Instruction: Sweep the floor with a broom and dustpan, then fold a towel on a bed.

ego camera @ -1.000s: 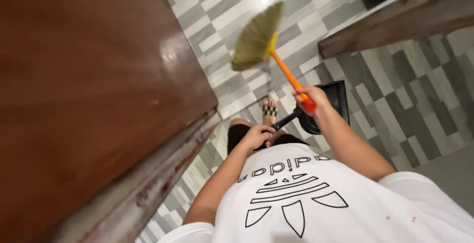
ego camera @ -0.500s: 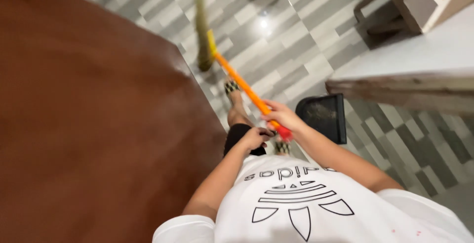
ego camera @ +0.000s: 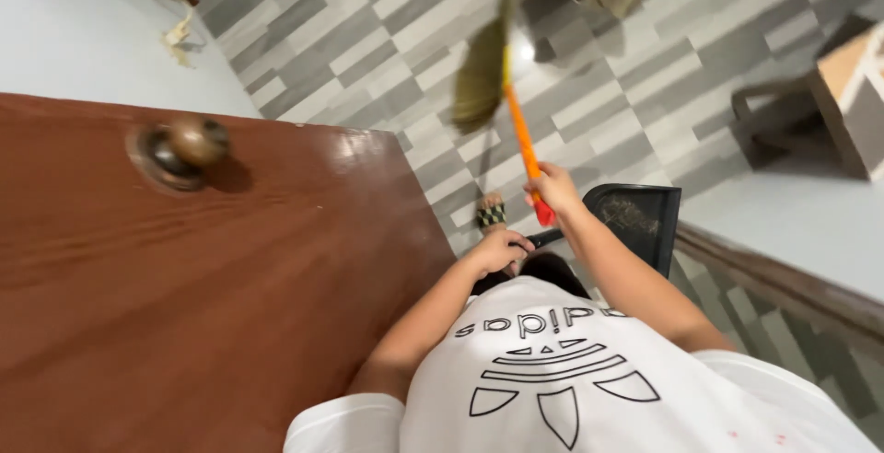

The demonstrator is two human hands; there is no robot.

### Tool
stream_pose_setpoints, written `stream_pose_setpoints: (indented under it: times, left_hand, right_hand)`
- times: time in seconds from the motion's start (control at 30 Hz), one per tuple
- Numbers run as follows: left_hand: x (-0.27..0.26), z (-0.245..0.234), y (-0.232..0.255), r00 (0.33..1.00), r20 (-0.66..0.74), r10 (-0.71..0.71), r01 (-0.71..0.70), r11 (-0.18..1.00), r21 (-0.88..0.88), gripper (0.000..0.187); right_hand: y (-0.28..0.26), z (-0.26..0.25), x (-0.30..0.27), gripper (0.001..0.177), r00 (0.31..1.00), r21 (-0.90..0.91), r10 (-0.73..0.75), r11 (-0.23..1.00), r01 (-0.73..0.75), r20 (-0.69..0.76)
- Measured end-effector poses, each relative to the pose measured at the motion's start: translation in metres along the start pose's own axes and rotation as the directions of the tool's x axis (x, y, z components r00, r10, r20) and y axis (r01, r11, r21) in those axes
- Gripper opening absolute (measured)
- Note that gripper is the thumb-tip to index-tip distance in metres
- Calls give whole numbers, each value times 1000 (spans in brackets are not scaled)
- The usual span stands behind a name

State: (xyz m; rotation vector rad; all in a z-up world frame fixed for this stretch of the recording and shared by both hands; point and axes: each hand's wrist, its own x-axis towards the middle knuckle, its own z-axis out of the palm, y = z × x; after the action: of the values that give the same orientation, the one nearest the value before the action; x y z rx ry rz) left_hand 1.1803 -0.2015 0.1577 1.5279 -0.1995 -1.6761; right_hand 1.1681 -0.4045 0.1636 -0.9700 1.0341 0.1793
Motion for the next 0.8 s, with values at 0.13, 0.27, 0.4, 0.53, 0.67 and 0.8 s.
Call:
stream_pose_setpoints:
  times: [0.13, 0.27, 0.4, 0.53, 0.67, 0.8]
  left_hand:
    - [7, -46, 41, 998, -53, -40, 36, 995, -90, 24]
    - [7, -88, 83, 980, -105, 166, -176, 980, -93, 25]
    - [28, -131, 104, 976, -208, 59, -71, 996, -51, 25]
    - [36, -190, 144, 961, -266, 71, -123, 975, -187, 29]
    - [58, -252, 203, 968, -247, 39, -100, 967, -236, 35]
    - [87, -312, 235, 971, -237, 20, -34, 998, -53, 25]
  right_hand:
    - [-68, 41, -45, 64, 997, -111, -52, 992, 59, 63]
    - [-123, 90, -28, 69, 965, -110, 36, 994, -7, 258]
    - [-142, 159, 53, 70, 843, -163, 200, 977, -135, 499]
    - [-129, 247, 160, 64, 793, -275, 324, 939, -205, 516]
    - [-139, 310, 257, 56, 716, -412, 433, 884, -221, 547]
    - [-189, 345, 318, 60, 755, -471, 451, 855, -214, 476]
